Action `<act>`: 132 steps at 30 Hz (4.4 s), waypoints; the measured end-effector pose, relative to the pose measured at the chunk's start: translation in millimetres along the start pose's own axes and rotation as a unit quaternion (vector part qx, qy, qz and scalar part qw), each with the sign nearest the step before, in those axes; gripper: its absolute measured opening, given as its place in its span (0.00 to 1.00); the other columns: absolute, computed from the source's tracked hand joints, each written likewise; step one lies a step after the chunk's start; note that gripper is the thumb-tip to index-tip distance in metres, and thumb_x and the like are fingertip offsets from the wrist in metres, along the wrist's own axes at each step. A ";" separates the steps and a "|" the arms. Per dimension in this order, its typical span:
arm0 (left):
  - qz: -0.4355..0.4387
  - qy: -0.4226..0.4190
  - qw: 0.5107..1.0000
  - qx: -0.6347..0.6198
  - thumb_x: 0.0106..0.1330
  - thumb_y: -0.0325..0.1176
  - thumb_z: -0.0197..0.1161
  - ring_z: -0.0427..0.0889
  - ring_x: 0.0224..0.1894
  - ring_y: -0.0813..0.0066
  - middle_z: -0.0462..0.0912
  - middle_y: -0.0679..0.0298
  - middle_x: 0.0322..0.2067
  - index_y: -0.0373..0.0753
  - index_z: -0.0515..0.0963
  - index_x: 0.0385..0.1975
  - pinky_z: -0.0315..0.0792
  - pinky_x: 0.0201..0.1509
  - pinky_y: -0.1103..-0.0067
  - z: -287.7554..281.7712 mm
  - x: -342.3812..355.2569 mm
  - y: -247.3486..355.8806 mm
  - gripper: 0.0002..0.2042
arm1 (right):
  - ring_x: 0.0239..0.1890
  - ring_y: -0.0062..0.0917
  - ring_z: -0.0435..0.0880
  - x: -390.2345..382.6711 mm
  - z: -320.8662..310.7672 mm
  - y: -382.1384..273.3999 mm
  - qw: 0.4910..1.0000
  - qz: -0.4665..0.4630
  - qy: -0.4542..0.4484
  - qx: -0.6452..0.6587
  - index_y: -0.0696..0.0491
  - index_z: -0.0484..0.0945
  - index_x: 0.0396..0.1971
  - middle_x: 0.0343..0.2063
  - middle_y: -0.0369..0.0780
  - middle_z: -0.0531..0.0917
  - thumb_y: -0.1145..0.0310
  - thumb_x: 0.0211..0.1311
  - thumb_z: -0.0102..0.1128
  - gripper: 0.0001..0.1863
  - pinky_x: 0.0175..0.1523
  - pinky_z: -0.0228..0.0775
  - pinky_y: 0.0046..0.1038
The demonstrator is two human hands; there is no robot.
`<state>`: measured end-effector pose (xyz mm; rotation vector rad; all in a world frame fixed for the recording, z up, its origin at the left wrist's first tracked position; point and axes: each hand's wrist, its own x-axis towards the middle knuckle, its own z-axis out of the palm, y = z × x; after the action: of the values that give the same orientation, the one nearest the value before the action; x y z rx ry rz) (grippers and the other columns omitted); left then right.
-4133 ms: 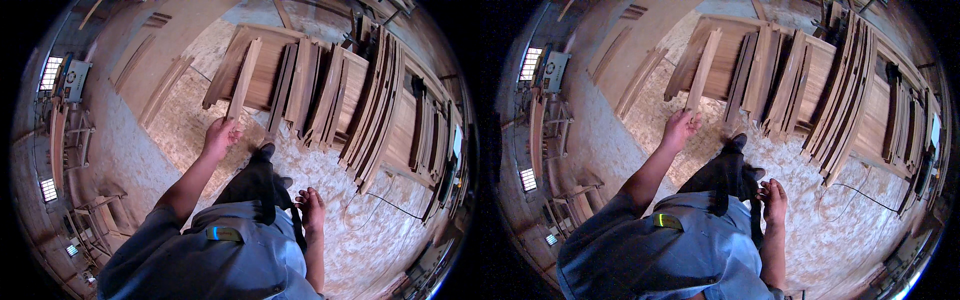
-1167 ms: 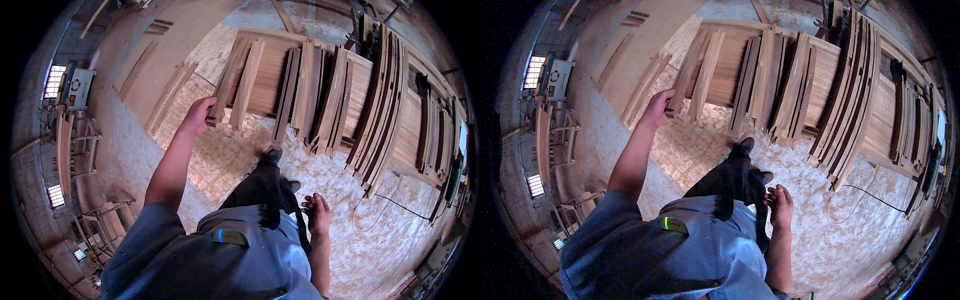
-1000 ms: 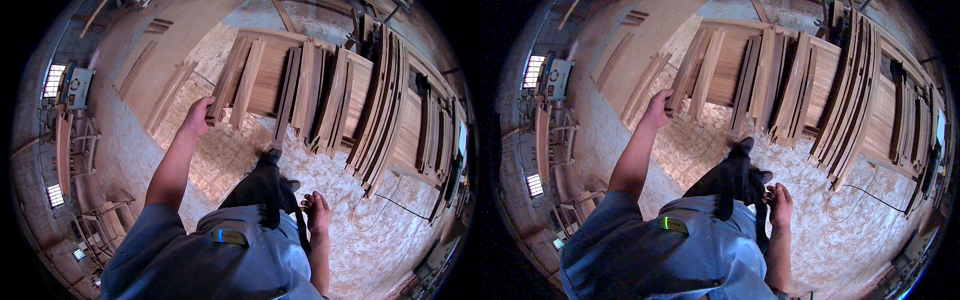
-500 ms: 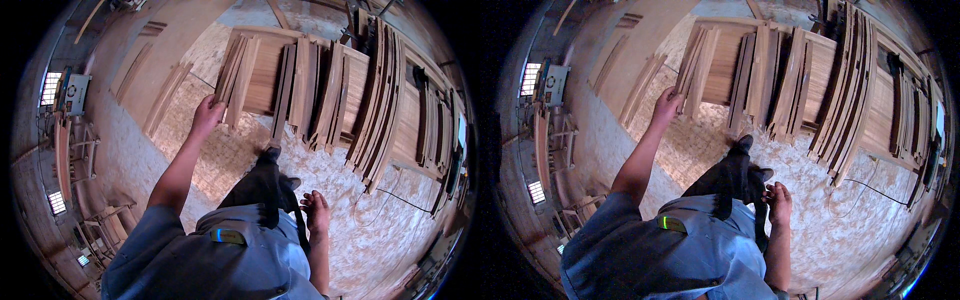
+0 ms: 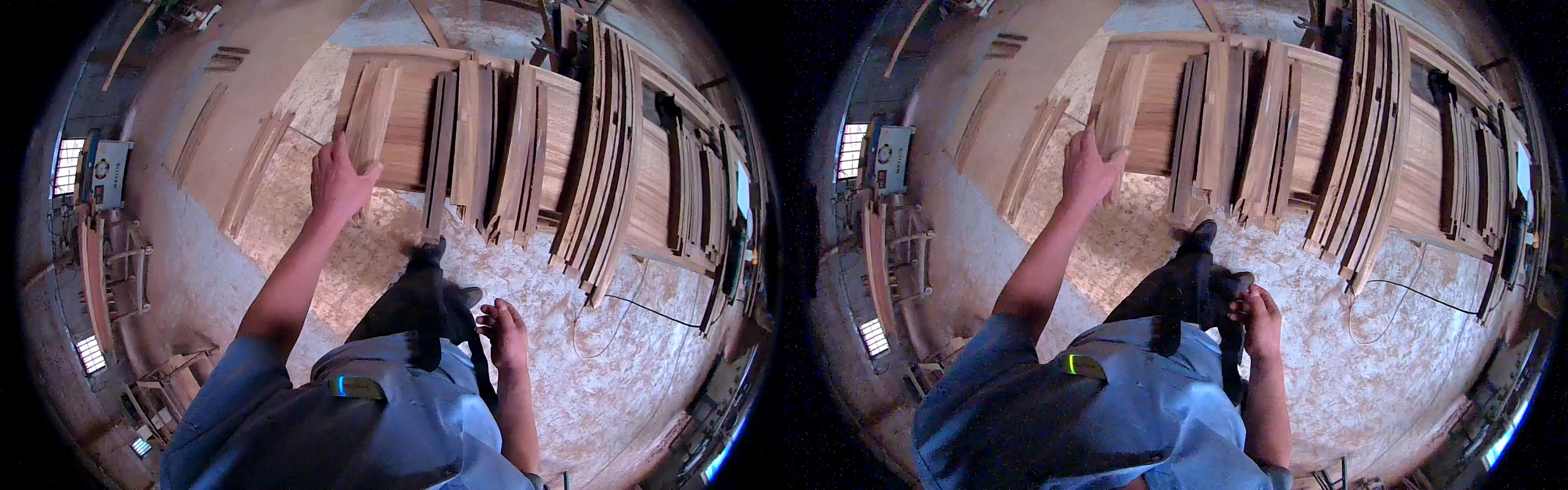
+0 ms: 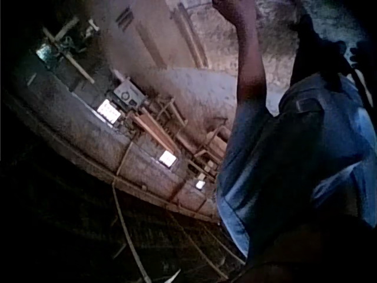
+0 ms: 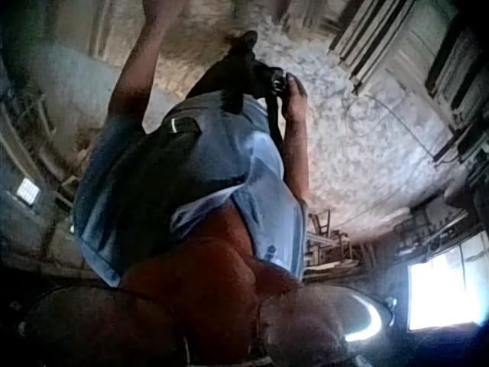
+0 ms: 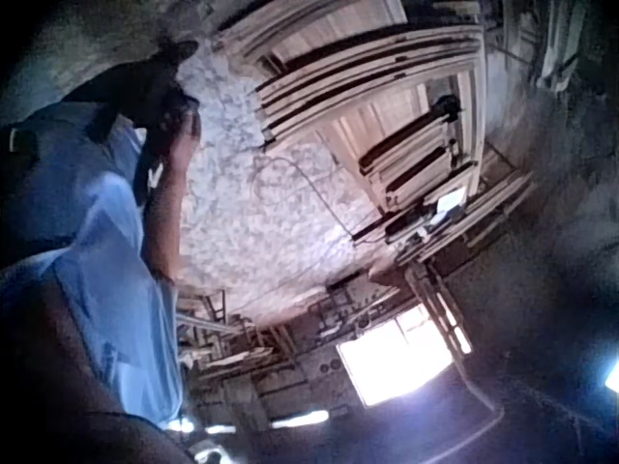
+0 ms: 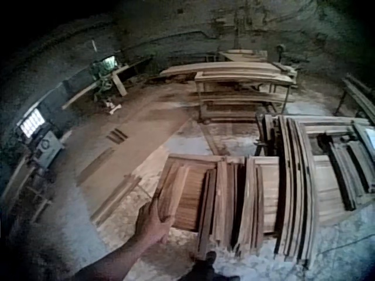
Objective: The person operates a band saw to cut thin wooden strips, then walks to a nearby table to inspect and sort the cut pieces. They return to the saw and continue cutting additional strips, stacking the finished pieces on the machine table.
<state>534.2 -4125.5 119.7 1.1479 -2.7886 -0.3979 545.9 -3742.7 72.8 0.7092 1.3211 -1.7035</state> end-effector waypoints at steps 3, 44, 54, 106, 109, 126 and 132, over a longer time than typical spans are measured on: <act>-0.020 -0.019 0.999 0.040 0.55 0.47 0.64 0.64 0.59 0.48 0.63 0.43 0.57 0.31 0.57 0.63 0.60 0.63 0.62 10.9 13.5 12.2 0.40 | 0.32 0.26 0.80 0.6 15.4 -9.3 1.000 -0.001 -0.024 0.005 0.57 0.70 0.48 0.35 0.42 0.80 0.62 0.67 0.53 0.17 0.34 0.75 0.26; -0.161 -0.186 0.805 -0.540 0.70 0.39 0.52 0.74 0.31 0.80 0.73 0.68 0.38 0.44 0.63 0.62 0.74 0.29 0.80 39.2 -34.4 51.2 0.21 | 0.55 0.40 0.74 38.0 65.9 -53.8 0.914 -0.274 0.116 -0.276 0.65 0.60 0.59 0.54 0.56 0.70 0.59 0.65 0.54 0.30 0.57 0.67 0.35; -0.156 -0.196 0.813 -0.525 0.72 0.40 0.49 0.74 0.24 0.81 0.74 0.68 0.36 0.43 0.61 0.63 0.71 0.25 0.82 42.4 -49.6 51.0 0.22 | 0.57 0.48 0.71 53.2 85.2 -87.4 0.858 -0.378 0.136 -0.322 0.68 0.61 0.58 0.52 0.59 0.72 0.59 0.65 0.54 0.31 0.61 0.62 0.36; -0.040 -0.200 0.907 -0.369 0.61 0.32 0.60 0.77 0.50 0.68 0.77 0.54 0.50 0.35 0.55 0.65 0.69 0.54 0.76 44.3 -50.2 43.6 0.32 | 0.30 0.33 0.79 39.6 41.5 -82.1 0.907 -0.032 -0.246 0.341 0.55 0.72 0.43 0.31 0.42 0.78 0.46 0.68 0.44 0.25 0.29 0.75 0.35; -0.039 -0.192 0.898 -0.394 0.61 0.31 0.60 0.77 0.49 0.69 0.77 0.55 0.50 0.35 0.55 0.65 0.69 0.54 0.77 43.2 -51.2 44.7 0.32 | 0.30 0.31 0.79 39.4 40.9 -79.9 0.924 -0.044 -0.218 0.310 0.54 0.72 0.43 0.31 0.42 0.78 0.46 0.66 0.49 0.24 0.29 0.76 0.35; -0.084 -0.200 0.885 -0.413 0.61 0.34 0.62 0.77 0.50 0.69 0.77 0.54 0.50 0.34 0.56 0.65 0.68 0.56 0.76 60.7 -51.8 32.5 0.33 | 0.18 0.18 0.73 37.1 51.3 -81.8 0.977 -0.198 0.041 -0.073 0.55 0.73 0.33 0.22 0.38 0.79 0.52 0.70 0.45 0.20 0.23 0.66 0.21; -0.013 -0.132 0.909 -0.396 0.63 0.26 0.57 0.72 0.28 0.84 0.75 0.68 0.32 0.39 0.53 0.67 0.69 0.30 0.84 88.3 -55.2 16.3 0.31 | 0.23 0.17 0.74 37.6 59.2 -88.8 0.964 -0.220 0.043 -0.145 0.58 0.75 0.37 0.24 0.36 0.77 0.51 0.70 0.45 0.22 0.24 0.67 0.22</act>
<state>545.6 -4057.9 39.8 0.9547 -2.3499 -1.5970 453.7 -3802.1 100.7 0.3366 1.8480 -1.7740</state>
